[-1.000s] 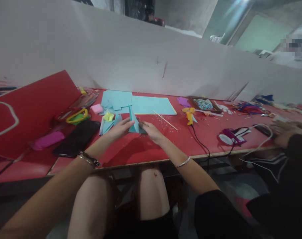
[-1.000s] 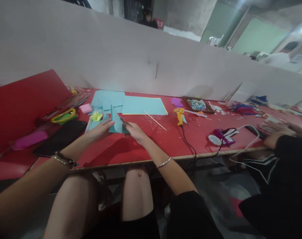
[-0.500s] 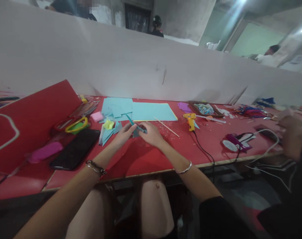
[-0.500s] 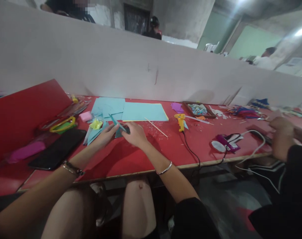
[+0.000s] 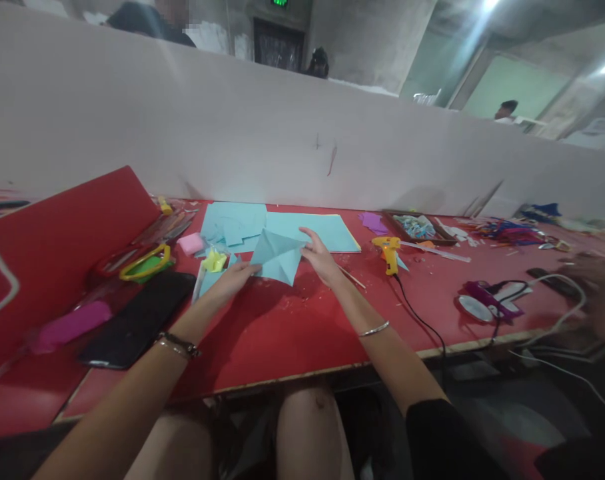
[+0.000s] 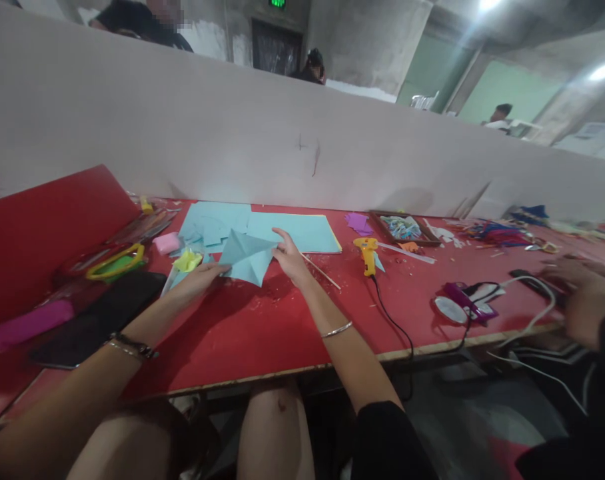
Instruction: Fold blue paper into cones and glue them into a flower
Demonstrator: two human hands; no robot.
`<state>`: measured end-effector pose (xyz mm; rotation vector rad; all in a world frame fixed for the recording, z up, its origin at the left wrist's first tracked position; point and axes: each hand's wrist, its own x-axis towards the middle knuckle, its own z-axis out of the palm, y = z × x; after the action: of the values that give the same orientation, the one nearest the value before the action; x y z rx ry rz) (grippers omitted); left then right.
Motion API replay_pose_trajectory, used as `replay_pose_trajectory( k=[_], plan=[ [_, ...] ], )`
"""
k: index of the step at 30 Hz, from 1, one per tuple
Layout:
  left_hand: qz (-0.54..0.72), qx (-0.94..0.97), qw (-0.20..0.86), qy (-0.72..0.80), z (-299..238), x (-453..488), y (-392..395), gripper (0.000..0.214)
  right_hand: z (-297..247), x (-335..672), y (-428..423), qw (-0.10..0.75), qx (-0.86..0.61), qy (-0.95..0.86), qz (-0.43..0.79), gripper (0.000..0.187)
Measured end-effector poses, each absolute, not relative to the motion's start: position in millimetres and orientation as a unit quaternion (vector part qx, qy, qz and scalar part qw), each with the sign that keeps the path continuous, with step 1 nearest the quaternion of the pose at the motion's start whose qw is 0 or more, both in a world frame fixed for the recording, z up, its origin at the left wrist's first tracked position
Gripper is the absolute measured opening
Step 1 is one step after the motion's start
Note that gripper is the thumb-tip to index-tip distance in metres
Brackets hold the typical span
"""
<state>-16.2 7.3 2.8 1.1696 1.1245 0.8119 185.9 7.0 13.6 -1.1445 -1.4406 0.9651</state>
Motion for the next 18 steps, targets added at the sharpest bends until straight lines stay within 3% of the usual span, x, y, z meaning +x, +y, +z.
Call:
replay_pose_trajectory(
  k=[6, 9, 14, 18],
  plan=[
    [0.325, 0.508, 0.632, 0.487, 6.9, -17.8, 22.2, 0.028, 8.0, 193.8, 16.7, 0.437, -0.376, -0.777, 0.253, 0.053],
    [0.326, 0.494, 0.638, 0.492, 7.0, -18.8, 27.3, 0.031, 0.4, 195.5, 20.4, 0.443, -0.380, -0.783, 0.214, 0.046],
    [0.338, 0.484, 0.701, 0.401, 3.4, -16.1, 30.5, 0.038, -9.1, 194.5, 21.1, 0.470, -0.424, -0.738, 0.235, 0.013],
    [0.375, 0.522, 0.646, 0.412, -2.0, -9.5, 24.7, 0.043, -10.4, 188.3, 17.7, 0.498, -0.468, -0.664, 0.304, 0.025]
  ],
)
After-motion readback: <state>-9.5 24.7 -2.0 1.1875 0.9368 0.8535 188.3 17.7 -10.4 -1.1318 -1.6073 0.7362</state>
